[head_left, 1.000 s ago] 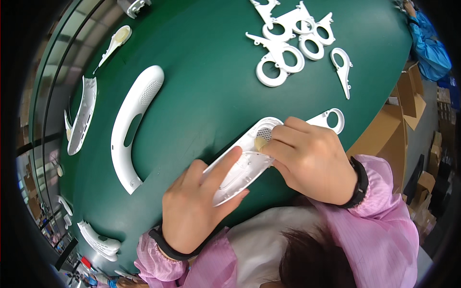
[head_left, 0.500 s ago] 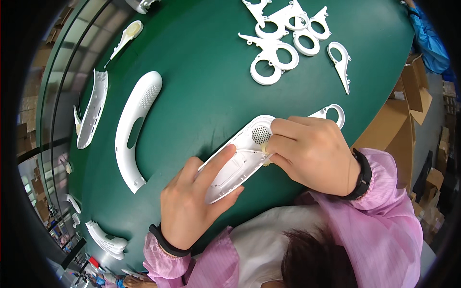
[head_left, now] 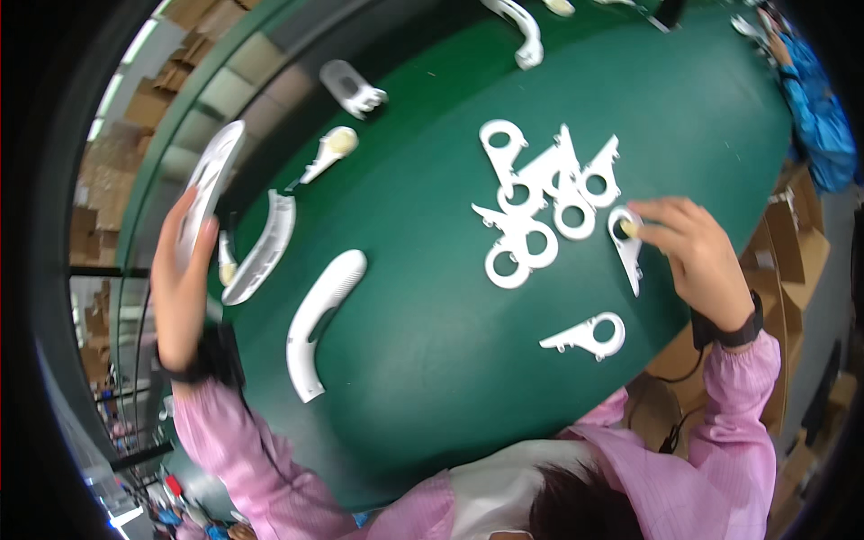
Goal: Manually assemble plastic housing parts on a production line conveyor belt.
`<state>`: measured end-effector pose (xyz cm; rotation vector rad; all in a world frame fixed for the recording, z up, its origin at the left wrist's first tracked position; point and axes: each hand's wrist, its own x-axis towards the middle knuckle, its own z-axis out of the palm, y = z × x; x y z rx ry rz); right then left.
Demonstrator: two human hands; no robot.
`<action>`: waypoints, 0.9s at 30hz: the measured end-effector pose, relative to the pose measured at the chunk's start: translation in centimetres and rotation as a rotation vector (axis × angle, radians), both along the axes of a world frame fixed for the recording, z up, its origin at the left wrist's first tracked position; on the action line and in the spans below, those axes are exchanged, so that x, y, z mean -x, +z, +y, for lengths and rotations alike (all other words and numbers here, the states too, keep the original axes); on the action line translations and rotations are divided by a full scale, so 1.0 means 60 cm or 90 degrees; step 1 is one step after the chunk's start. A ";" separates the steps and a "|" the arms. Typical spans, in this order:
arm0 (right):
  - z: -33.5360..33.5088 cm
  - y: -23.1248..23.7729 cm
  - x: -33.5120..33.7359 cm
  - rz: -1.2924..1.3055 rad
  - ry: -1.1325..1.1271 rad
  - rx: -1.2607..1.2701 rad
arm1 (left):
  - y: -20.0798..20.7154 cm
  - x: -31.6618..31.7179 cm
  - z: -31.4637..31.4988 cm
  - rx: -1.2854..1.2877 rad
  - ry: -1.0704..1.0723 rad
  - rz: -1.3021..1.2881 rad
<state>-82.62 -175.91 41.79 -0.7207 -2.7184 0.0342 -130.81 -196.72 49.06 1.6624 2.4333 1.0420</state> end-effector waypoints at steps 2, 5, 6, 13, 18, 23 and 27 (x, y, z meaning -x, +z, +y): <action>0.002 -0.004 0.007 -0.018 0.009 0.049 | -0.008 0.146 0.037 0.060 0.028 -0.006; 0.007 0.001 0.018 -0.011 0.020 0.093 | -0.029 0.224 0.102 0.166 0.182 0.184; 0.006 0.003 0.020 -0.019 0.019 0.084 | -0.050 0.216 0.141 0.130 0.138 0.184; 0.047 0.005 -0.008 -0.034 0.066 0.098 | -0.114 -0.030 0.418 0.180 -0.197 0.191; 0.050 -0.009 -0.002 -0.018 0.072 0.071 | -0.110 -0.039 0.455 0.138 -0.038 0.259; 0.057 -0.012 -0.008 -0.027 0.080 0.077 | 0.022 -0.006 0.310 0.058 -0.156 -0.112; 0.058 -0.012 -0.001 -0.028 0.088 0.068 | 0.047 -0.053 0.115 -0.055 -0.136 -0.244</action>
